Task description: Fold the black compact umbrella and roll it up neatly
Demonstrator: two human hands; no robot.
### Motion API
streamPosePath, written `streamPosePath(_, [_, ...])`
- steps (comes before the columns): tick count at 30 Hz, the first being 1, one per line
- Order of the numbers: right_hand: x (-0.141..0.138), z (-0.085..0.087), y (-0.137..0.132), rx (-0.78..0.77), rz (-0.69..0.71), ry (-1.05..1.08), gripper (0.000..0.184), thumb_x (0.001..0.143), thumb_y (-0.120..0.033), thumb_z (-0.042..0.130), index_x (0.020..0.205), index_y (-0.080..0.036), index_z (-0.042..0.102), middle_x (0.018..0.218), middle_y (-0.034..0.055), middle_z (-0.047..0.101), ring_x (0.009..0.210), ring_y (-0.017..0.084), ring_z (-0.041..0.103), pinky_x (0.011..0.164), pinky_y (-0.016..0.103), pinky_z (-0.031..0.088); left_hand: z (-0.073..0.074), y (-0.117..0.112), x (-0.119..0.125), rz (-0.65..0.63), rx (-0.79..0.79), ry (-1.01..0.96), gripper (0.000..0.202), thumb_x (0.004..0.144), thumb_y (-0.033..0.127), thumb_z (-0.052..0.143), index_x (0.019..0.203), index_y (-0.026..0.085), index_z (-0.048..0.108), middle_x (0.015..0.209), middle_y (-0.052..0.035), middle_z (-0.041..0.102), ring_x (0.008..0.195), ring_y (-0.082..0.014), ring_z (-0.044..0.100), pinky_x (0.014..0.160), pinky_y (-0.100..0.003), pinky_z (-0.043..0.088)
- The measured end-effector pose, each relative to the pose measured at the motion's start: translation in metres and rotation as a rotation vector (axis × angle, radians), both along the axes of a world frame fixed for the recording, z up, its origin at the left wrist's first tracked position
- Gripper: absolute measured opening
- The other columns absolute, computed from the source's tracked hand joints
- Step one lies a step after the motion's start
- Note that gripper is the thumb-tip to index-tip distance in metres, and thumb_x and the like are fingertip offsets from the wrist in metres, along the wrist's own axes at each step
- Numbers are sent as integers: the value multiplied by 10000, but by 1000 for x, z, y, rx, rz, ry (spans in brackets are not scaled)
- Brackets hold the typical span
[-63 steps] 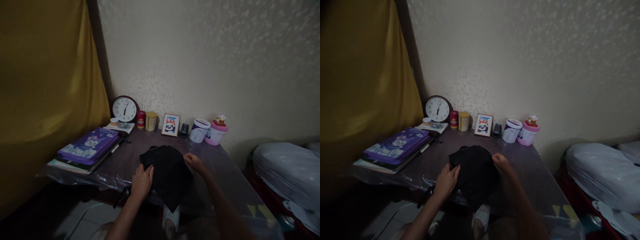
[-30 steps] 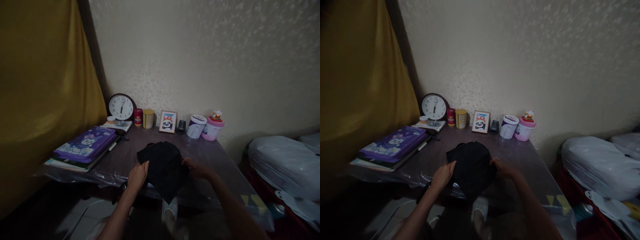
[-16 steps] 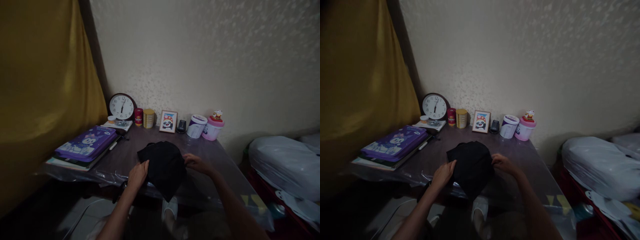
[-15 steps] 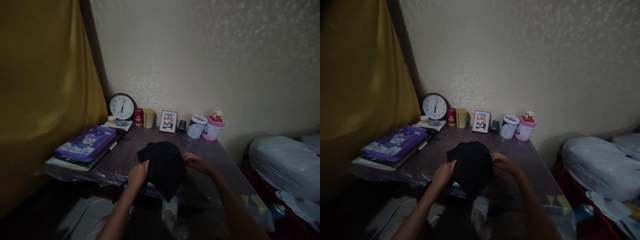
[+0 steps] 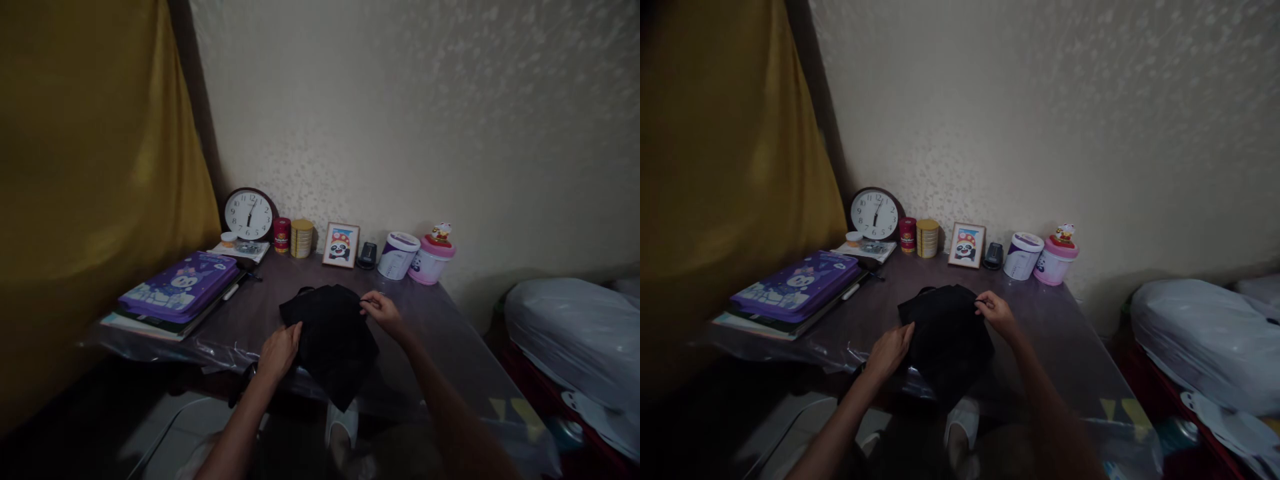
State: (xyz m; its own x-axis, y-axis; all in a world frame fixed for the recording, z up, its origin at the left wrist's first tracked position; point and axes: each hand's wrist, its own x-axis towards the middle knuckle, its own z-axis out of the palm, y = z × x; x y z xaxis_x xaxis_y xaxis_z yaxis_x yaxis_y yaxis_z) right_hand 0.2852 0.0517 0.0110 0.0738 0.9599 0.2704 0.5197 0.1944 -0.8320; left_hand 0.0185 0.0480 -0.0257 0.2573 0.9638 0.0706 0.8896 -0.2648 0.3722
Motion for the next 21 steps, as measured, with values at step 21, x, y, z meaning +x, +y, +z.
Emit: streamPosePath(21, [-24,-25,42,-10,-253,-279,162,690,-355,517,742,-224,597,488,-50,483,475,114,466,482,230,338,4,-8,-7,-34,-10,-180,601,870,544,130,979,205,615,964,-72,644,927,-189,590,773,-253,411])
